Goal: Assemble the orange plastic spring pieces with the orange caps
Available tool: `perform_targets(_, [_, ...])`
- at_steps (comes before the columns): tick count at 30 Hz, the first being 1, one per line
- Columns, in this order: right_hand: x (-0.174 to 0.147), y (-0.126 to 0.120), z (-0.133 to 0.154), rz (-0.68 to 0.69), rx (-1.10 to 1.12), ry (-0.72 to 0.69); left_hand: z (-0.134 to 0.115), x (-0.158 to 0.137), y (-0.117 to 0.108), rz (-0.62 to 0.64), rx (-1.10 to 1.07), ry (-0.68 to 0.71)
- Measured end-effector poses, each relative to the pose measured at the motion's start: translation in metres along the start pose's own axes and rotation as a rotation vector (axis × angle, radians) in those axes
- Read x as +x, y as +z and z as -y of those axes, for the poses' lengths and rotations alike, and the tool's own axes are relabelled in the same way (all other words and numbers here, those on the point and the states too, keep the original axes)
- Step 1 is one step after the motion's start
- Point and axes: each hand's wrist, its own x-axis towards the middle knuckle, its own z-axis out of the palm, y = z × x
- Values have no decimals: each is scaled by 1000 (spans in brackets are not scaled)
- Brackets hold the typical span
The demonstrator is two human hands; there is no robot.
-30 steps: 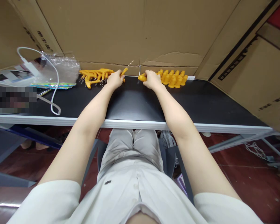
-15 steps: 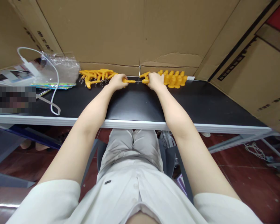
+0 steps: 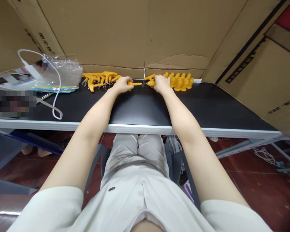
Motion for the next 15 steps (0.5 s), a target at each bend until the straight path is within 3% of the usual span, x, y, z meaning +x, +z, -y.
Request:
perform_targets(6, [12, 13, -5, 8, 175, -175, 1, 2, 1, -24, 20, 53])
perform_targets(15, [38, 33, -30, -35, 401, -249, 1, 0, -4, 2, -52, 28])
